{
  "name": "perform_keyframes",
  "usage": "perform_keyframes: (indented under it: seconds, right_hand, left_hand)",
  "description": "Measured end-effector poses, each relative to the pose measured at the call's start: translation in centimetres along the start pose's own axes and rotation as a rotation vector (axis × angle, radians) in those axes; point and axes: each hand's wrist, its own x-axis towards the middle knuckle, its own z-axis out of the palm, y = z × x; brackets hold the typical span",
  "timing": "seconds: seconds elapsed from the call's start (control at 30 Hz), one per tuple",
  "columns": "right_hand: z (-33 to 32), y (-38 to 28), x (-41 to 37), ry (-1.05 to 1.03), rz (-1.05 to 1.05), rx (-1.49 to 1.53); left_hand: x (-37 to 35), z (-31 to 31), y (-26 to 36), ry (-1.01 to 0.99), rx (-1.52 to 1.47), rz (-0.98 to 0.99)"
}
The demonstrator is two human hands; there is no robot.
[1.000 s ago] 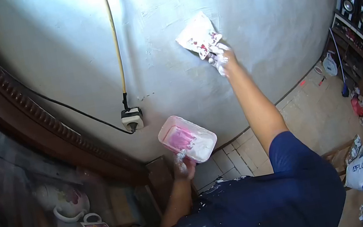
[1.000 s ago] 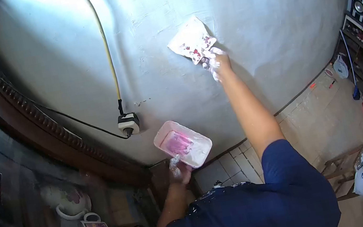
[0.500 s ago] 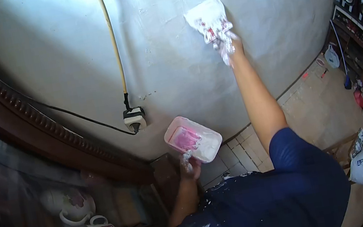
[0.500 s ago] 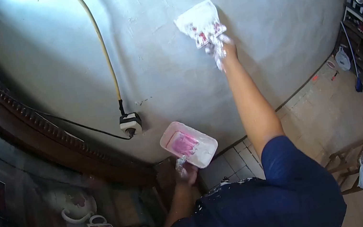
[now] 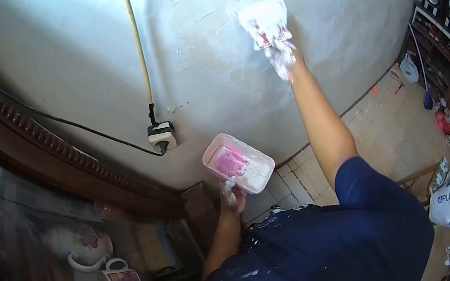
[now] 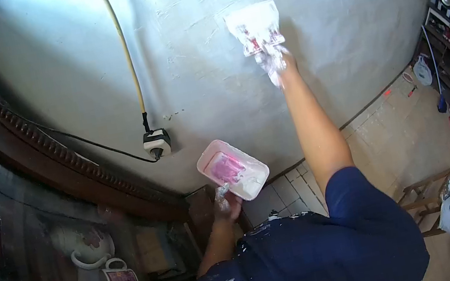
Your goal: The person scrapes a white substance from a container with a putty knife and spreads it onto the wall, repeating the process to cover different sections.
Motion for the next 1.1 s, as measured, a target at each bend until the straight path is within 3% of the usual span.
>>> perform_keyframes:
  seconds: [0.03, 0.1, 0.2, 0.23, 0.27, 0.37, 0.47, 0.53, 0.6, 0.7, 0.77, 0.83, 0.93, 1.1]
  right_hand:
    - [-0.4, 0.1, 2.4, 0.007, -0.002, 0.001]
    - [-2.6, 2.1, 6.6, 0.213, 0.159, -0.316]
    - [-5.5, 5.2, 3.6, 0.272, 0.040, -0.397]
    - [-5.0, 6.3, 1.9, 0.302, 0.009, -0.176]
    - [-6.1, 6.4, 0.1, 0.337, 0.231, -0.377]
    - [-9.7, 8.7, -3.2, 0.230, 0.190, -0.260]
    - [-6.7, 4.7, -4.7, 0.204, 0.250, -0.073]
    - [-3.9, 2.5, -1.6, 0.108, 0.046, -0.038]
    - [0.7, -1.3, -0.5, 0.015, 0.009, -0.042]
    - [2.9, -1.6, 3.8, 0.156, 0.034, -0.227]
    - [0.2, 0.8, 4.3, 0.169, 0.022, -0.464]
    - [-4.0, 4.4, 2.5, 0.313, -0.009, -0.440]
    - [-8.6, 7.5, -2.2, 0.324, 0.212, -0.490]
    - [-7.4, 5.0, -6.1, 0.285, 0.265, -0.395]
  left_hand:
    - [0.1, -0.1, -0.2, 0.001, 0.003, -0.007]
    - [0.1, -0.5, -0.4, -0.011, -0.026, -0.003]
    - [0.4, -1.9, -0.7, -0.022, 0.044, -0.027]
    - [0.3, -1.0, -0.5, -0.028, 0.041, -0.022]
    - [0.0, 0.4, -0.3, -0.009, 0.045, -0.002]
    - [-0.3, 0.3, -0.4, 0.016, 0.059, 0.014]
    - [0.7, -2.5, -0.6, -0.007, 0.078, -0.004]
    - [0.5, -1.9, -0.5, -0.027, 0.092, 0.003]
    - [0.8, -3.2, -0.7, -0.009, 0.110, -0.006]
    - [0.2, -1.9, -0.9, 0.069, 0.076, 0.003]
    - [0.0, -1.1, -0.7, 0.133, 0.031, 0.018]
    - [0.1, -1.1, -0.5, 0.002, 0.105, -0.001]
    - [-0.4, 2.3, -0.3, 0.169, 0.083, 0.048]
    - [0.1, -0.5, -0.3, 0.022, 0.110, 0.021]
